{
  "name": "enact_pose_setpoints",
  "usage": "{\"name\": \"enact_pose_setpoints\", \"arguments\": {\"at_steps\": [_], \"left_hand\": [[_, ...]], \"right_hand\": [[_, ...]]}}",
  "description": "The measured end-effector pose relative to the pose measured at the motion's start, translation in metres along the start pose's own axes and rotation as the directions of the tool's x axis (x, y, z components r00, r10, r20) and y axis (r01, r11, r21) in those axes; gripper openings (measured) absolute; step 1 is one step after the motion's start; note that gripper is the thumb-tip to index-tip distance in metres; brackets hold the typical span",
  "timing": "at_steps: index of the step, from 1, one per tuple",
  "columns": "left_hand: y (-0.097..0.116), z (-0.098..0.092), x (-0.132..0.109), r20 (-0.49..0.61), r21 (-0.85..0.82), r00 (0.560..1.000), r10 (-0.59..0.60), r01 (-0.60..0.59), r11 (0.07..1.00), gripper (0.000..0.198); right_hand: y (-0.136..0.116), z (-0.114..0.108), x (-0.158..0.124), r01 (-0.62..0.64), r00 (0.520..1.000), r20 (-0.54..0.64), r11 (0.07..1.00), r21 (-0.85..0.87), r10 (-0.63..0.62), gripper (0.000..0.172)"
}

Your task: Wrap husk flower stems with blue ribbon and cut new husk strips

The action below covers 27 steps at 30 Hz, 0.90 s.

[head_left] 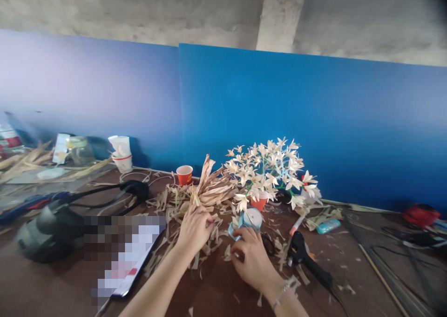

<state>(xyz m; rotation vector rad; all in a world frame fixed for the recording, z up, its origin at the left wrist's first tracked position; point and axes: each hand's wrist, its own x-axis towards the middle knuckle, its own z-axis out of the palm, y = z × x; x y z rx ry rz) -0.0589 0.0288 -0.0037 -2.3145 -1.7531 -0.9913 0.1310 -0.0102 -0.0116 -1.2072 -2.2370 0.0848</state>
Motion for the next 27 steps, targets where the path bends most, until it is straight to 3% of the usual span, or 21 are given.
{"name": "enact_pose_setpoints", "arguments": {"at_steps": [7, 13, 16, 20, 24, 27], "left_hand": [[0.006, 0.002, -0.006, 0.115, 0.032, 0.992, 0.049, -0.053, 0.998, 0.006], [0.005, 0.007, -0.008, 0.126, 0.055, 0.992, 0.007, -0.014, 0.998, 0.009], [0.003, 0.007, -0.006, 0.075, 0.017, 0.997, -0.006, 0.004, 1.0, 0.011], [0.007, 0.003, -0.002, 0.045, -0.137, 0.999, -0.015, 0.021, 0.99, 0.009], [0.018, 0.001, -0.001, 0.2, -0.426, 0.979, 0.03, 0.059, 0.903, 0.007], [0.023, 0.002, -0.003, 0.286, -0.563, 0.956, 0.06, 0.117, 0.818, 0.006]], "right_hand": [[0.001, -0.001, 0.001, -0.008, 1.0, -0.008, 1.0, 0.01, 0.008, 0.018], [0.0, 0.001, -0.003, 0.002, 1.0, 0.002, 0.999, -0.047, -0.001, 0.024], [-0.001, 0.001, -0.002, 0.031, 1.0, 0.003, 0.999, -0.01, -0.031, 0.025], [-0.003, 0.0, 0.002, 0.016, 0.996, -0.083, 1.0, 0.011, -0.015, 0.034], [-0.004, -0.001, 0.005, -0.007, 0.991, -0.136, 1.0, -0.006, 0.007, 0.037], [-0.004, -0.003, 0.005, -0.001, 0.992, -0.128, 1.0, -0.025, -0.002, 0.024]]}}
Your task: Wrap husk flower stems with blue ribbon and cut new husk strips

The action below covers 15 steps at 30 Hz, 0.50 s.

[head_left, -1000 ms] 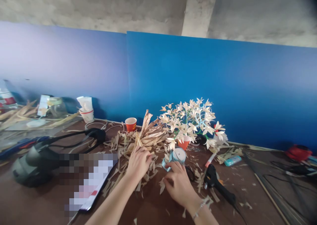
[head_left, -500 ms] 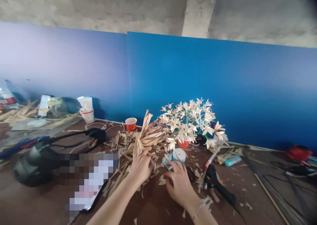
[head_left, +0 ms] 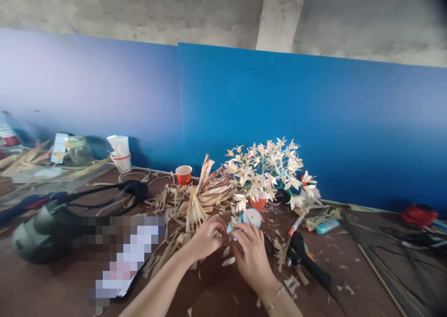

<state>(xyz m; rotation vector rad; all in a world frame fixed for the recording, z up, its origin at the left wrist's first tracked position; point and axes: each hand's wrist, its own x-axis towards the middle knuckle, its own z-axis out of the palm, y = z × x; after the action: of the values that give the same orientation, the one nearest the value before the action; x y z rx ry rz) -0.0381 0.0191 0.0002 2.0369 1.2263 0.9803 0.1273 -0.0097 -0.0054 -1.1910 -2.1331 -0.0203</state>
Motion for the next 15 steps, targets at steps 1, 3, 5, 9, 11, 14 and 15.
{"name": "enact_pose_setpoints", "arguments": {"at_steps": [1, 3, 5, 9, 11, 14, 15], "left_hand": [[0.001, 0.001, 0.0, 0.017, -0.032, 1.0, -0.01, 0.011, 0.999, 0.006], [0.002, 0.001, -0.001, 0.028, -0.057, 0.999, -0.017, 0.018, 0.998, 0.007], [0.005, 0.0, -0.001, 0.009, -0.029, 1.0, 0.011, -0.011, 1.0, 0.01], [0.013, -0.002, -0.002, -0.009, 0.126, 0.993, 0.116, -0.114, 0.985, 0.009], [0.016, -0.002, -0.004, -0.009, 0.208, 0.988, 0.155, -0.15, 0.967, 0.006], [0.018, -0.001, -0.005, -0.005, 0.278, 0.982, 0.191, -0.182, 0.943, 0.008], [0.019, 0.0, -0.006, -0.004, 0.289, 0.98, 0.197, -0.188, 0.939, 0.009]], "right_hand": [[0.0, -0.001, 0.0, 0.005, 1.0, -0.004, 1.0, -0.01, -0.005, 0.019], [0.001, -0.002, 0.0, 0.014, 1.0, -0.019, 0.999, -0.032, -0.015, 0.012], [0.001, -0.002, 0.0, 0.011, 0.999, -0.04, 0.999, -0.049, -0.013, 0.01], [0.001, -0.002, 0.0, -0.024, 0.999, -0.045, 0.998, -0.053, 0.022, 0.011], [0.001, -0.001, 0.0, -0.037, 0.999, -0.027, 0.999, -0.04, 0.036, 0.011], [0.001, -0.001, 0.001, -0.052, 0.999, -0.005, 0.999, 0.0, 0.052, 0.013], [0.0, -0.001, 0.001, -0.056, 0.998, -0.001, 0.998, 0.013, 0.056, 0.013]]}}
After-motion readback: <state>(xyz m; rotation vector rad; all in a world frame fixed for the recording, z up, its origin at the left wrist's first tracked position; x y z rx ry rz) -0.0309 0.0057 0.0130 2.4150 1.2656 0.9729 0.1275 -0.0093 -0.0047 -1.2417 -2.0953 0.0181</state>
